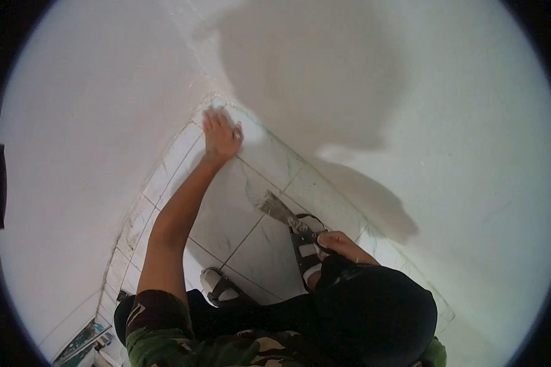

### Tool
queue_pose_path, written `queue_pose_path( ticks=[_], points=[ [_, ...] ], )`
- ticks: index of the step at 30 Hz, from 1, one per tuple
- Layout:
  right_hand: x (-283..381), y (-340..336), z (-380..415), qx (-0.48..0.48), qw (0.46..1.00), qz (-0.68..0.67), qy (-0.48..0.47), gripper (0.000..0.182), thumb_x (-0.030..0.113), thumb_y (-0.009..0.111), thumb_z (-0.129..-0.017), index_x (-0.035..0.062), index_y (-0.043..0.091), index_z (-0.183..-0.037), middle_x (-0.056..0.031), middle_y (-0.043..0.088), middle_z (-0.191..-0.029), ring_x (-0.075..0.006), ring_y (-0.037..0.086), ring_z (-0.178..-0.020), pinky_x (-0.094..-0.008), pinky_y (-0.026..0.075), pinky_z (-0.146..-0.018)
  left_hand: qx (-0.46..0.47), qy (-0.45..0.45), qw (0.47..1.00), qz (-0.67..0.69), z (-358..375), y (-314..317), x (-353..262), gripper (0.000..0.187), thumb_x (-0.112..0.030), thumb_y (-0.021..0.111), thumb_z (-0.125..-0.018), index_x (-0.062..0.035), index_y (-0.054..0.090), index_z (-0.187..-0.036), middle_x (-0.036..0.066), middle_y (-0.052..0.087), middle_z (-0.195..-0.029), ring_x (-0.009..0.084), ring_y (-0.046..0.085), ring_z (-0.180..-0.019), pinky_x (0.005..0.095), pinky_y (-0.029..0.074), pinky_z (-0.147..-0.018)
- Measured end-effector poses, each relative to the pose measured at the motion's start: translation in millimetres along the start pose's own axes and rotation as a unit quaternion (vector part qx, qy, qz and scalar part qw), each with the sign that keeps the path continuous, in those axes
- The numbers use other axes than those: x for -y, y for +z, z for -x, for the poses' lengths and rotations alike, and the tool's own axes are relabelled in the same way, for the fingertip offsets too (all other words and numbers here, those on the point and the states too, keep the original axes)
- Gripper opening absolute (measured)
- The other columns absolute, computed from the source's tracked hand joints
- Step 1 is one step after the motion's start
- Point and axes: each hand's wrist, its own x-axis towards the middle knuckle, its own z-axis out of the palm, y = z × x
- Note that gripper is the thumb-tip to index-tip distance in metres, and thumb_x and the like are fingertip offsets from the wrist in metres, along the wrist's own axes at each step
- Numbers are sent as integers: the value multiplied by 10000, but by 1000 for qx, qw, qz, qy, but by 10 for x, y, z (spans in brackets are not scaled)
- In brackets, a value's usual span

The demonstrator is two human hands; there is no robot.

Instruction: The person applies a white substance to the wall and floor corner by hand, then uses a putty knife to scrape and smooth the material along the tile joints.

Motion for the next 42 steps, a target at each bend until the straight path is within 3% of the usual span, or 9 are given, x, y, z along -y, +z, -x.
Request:
queue_pose_path(
  ticks=[6, 11, 15, 19, 22, 28, 31, 36, 42],
  points=[
    [276, 360, 371, -94, 986, -132, -41, 316, 322, 644, -974, 7, 632, -945, -16, 543, -685, -129, 509, -614, -275, 399, -575, 154, 221, 953, 138, 924, 293, -1177, 945, -538, 513, -919, 204, 254, -1445, 442, 100, -1536, 551, 102, -1461, 619, 92, -1186],
    [246, -101, 517, 72, 982, -119, -127, 358, 358, 607, -968, 11, 588, -883, 11, 436, -571, -104, 388, -540, -270, 307, -527, 409, 395, 726, 388, 1682, -320, -1834, 523, -358, 624, -846, 13, 642, -1215, 225, 587, -1301, 454, 415, -1342, 594, 239, -1161],
    [112, -206, 645, 24, 978, -119, -168, 384, 390, 587, -975, 24, 575, -862, 27, 413, -544, -96, 376, -517, -264, 297, -501, 84, 307, 909, 269, 1257, -50, -1431, 672, -281, 678, -862, 116, 456, -1357, 325, 400, -1448, 473, 348, -1377, 524, 276, -1157],
    [21, -263, 696, 7, 978, -82, -190, 388, 391, 579, -978, 24, 583, -852, 21, 424, -542, -97, 376, -514, -249, 279, -487, 69, 1, 997, 36, 669, -187, -1006, 816, -392, 590, -929, 189, 298, -1422, 407, 134, -1544, 531, 87, -1465, 631, 76, -1176],
    [7, -245, 680, -6, 978, -108, -177, 389, 385, 571, -982, 19, 580, -849, 17, 427, -547, -102, 388, -522, -244, 277, -488, 113, 55, 992, 19, 1026, 35, -1366, 897, -480, 542, -933, 161, 234, -1481, 365, 119, -1581, 508, 42, -1489, 640, 36, -1177],
    [182, -200, 568, 18, 981, -60, -186, 425, 414, 541, -993, 24, 541, -825, 14, 402, -550, -98, 355, -512, -276, 281, -483, 451, 537, 647, 300, 2170, -230, -2471, 608, -399, 618, -888, 53, 574, -1292, 255, 435, -1481, 425, 277, -1459, 536, 169, -1213],
    [215, -257, 565, 47, 977, -94, -187, 379, 380, 573, -979, 26, 570, -843, 13, 442, -569, -107, 397, -525, -264, 302, -494, 252, 507, 718, 406, 2107, -178, -2316, 440, -227, 682, -814, 41, 626, -1158, 256, 547, -1316, 427, 472, -1288, 513, 299, -1156],
    [170, -339, 601, 43, 976, -101, -187, 378, 379, 577, -976, 20, 577, -861, 16, 433, -565, -109, 397, -522, -263, 304, -492, 154, 176, 968, 92, 1238, -251, -1538, 733, -389, 561, -921, 141, 395, -1399, 392, 242, -1511, 532, 157, -1449, 611, 107, -1189],
    [179, -299, 564, 36, 978, -75, -190, 377, 379, 587, -977, 13, 582, -887, 6, 437, -574, -112, 403, -526, -262, 313, -497, 147, 58, 985, 73, 1179, -55, -1569, 986, -512, 597, -890, 167, 202, -1485, 404, 78, -1563, 538, 6, -1476, 665, 32, -1165]
  ],
)
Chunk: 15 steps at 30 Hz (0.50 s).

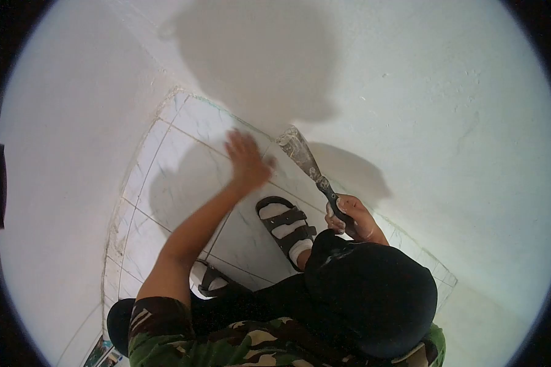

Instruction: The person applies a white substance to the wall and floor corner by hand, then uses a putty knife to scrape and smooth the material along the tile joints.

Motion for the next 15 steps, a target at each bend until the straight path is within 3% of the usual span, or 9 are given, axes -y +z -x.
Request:
queue_pose_path(
  ticks=[3, 4, 6, 7, 9, 10, 12, 14, 15],
  points=[
    [-37, -2, -45, 10, 1000, -21, 1, 375, 375, 584, -982, 11, 579, -892, -2, 450, -586, -115, 409, -529, -273, 322, -500, 141, 292, 933, 154, 586, 534, -508, 959, -533, 685, -810, 116, 361, -1437, 348, 214, -1558, 474, 120, -1489, 591, 60, -1202],
    [-15, 3, -61, 12, 1000, -22, 2, 374, 372, 580, -987, 10, 578, -894, -4, 453, -591, -117, 411, -531, -280, 328, -501, 378, 323, 834, 240, 644, 329, -722, 759, -470, 656, -827, 66, 520, -1346, 308, 350, -1517, 462, 240, -1460, 546, 129, -1214],
    [24, 51, -55, -2, 1000, -14, 10, 374, 370, 573, -993, 8, 576, -895, -4, 450, -592, -118, 411, -530, -282, 333, -501, 489, 399, 728, 267, 772, 119, -977, 594, -396, 675, -830, 26, 603, -1242, 281, 495, -1405, 452, 412, -1350, 505, 255, -1185],
    [44, 87, -61, -16, 1000, -10, 17, 374, 367, 565, -999, 7, 575, -896, -3, 446, -593, -119, 411, -528, -285, 338, -501, 489, 398, 727, 272, 764, 136, -939, 594, -396, 675, -830, 26, 603, -1242, 281, 495, -1405, 452, 412, -1350, 505, 255, -1185],
    [75, 129, -66, -25, 1000, -10, 17, 378, 372, 553, -1008, 11, 575, -898, -1, 439, -591, -118, 409, -521, -273, 348, -503, 186, 339, 837, 387, 759, 226, -741, 493, -344, 665, -851, 17, 618, -1184, 276, 545, -1333, 446, 486, -1259, 510, 329, -1139],
    [51, 75, -57, -19, 1000, -9, 15, 380, 378, 552, -1008, 14, 577, -902, -1, 440, -591, -116, 410, -521, -269, 353, -504, 106, 296, 895, 316, 641, 257, -636, 614, -293, 689, -833, 75, 530, -1298, 305, 527, -1324, 458, 478, -1260, 494, 369, -1091],
    [14, 11, -51, -14, 1000, -9, 12, 383, 385, 551, -1008, 17, 579, -906, 0, 441, -592, -114, 411, -521, -264, 357, -505, 27, 170, 980, 97, 407, 52, -436, 722, -364, 657, -858, 107, 457, -1368, 331, 390, -1459, 494, 319, -1391, 568, 238, -1161],
    [-6, -32, -50, -15, 1000, 19, 15, 395, 402, 557, -1003, 19, 584, -910, 0, 440, -592, -114, 415, -527, -263, 364, -507, 66, -17, 997, 43, 207, -300, -302, 869, -446, 599, -895, 42, 265, -1531, 279, 103, -1622, 462, 19, -1508, 644, 33, -1177],
    [35, 39, -57, -33, 999, 38, 22, 402, 408, 565, -1001, 19, 582, -901, 2, 438, -589, -115, 421, -528, -268, 367, -507, 13, -37, 998, 45, 163, -274, -204, 919, -488, 597, -884, 40, 236, -1544, 271, 70, -1632, 438, 18, -1518, 639, 45, -1184]
  ],
)
